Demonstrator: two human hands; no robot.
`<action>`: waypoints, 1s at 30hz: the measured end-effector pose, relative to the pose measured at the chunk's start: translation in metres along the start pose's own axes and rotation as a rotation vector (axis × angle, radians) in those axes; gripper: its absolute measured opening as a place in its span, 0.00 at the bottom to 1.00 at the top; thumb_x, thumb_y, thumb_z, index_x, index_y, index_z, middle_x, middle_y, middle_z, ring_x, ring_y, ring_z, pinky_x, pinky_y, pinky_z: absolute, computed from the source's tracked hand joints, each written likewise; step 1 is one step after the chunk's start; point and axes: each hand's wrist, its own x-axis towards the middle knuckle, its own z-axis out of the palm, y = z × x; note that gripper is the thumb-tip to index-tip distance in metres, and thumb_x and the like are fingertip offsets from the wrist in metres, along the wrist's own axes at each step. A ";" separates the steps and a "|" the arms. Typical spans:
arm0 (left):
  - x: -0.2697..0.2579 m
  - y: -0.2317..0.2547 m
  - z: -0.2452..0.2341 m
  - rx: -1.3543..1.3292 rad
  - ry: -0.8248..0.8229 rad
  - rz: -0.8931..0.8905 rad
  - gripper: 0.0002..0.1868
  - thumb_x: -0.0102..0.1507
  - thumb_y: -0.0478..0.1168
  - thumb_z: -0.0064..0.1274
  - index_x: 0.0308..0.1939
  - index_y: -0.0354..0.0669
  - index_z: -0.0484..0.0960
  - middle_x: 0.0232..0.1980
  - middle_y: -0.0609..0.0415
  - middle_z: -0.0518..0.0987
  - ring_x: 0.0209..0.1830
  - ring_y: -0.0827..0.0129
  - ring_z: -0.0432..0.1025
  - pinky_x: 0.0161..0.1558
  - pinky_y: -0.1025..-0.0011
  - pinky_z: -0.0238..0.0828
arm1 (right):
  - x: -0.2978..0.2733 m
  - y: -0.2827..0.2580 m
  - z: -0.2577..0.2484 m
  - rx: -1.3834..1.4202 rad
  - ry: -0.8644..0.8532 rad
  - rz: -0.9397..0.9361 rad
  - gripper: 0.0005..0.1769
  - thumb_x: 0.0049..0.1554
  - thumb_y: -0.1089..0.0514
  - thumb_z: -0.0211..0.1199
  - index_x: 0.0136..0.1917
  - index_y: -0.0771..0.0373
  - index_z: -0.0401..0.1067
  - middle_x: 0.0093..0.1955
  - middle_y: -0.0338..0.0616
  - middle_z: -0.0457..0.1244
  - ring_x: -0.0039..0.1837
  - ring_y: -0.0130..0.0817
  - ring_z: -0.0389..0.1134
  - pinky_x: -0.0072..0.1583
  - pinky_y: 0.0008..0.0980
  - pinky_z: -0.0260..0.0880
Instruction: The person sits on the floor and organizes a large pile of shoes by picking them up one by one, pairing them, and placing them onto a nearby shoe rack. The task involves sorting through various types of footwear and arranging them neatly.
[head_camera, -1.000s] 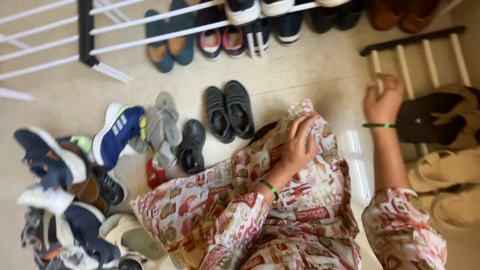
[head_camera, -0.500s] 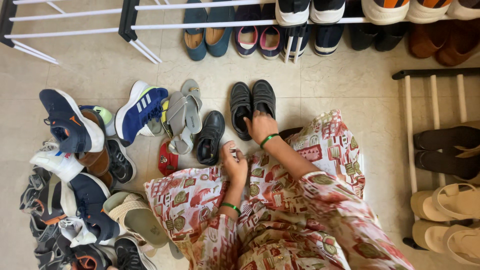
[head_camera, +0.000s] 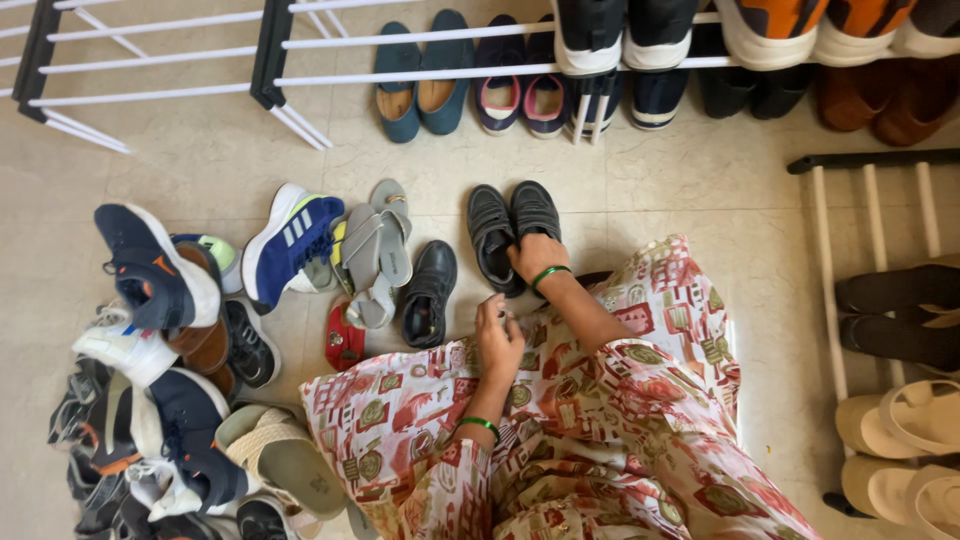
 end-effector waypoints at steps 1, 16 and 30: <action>0.000 0.000 -0.001 -0.013 0.010 0.022 0.23 0.59 0.26 0.49 0.60 0.36 0.71 0.51 0.39 0.76 0.53 0.47 0.72 0.54 0.57 0.69 | 0.001 0.003 0.000 0.015 0.031 -0.003 0.26 0.58 0.40 0.60 0.43 0.67 0.80 0.46 0.62 0.70 0.51 0.59 0.72 0.57 0.51 0.72; 0.029 0.119 0.037 -0.368 -0.026 0.224 0.20 0.66 0.26 0.46 0.64 0.34 0.70 0.54 0.44 0.77 0.53 0.60 0.73 0.55 0.66 0.69 | -0.034 0.212 -0.164 0.919 0.795 0.327 0.26 0.55 0.47 0.68 0.27 0.68 0.65 0.25 0.36 0.57 0.30 0.24 0.55 0.33 0.38 0.56; -0.003 0.225 0.124 -0.394 -0.624 0.648 0.27 0.65 0.30 0.48 0.69 0.30 0.65 0.59 0.36 0.74 0.60 0.46 0.71 0.63 0.56 0.69 | -0.033 0.430 -0.215 0.415 1.269 0.661 0.25 0.55 0.49 0.68 0.31 0.73 0.68 0.30 0.61 0.63 0.35 0.57 0.66 0.42 0.53 0.65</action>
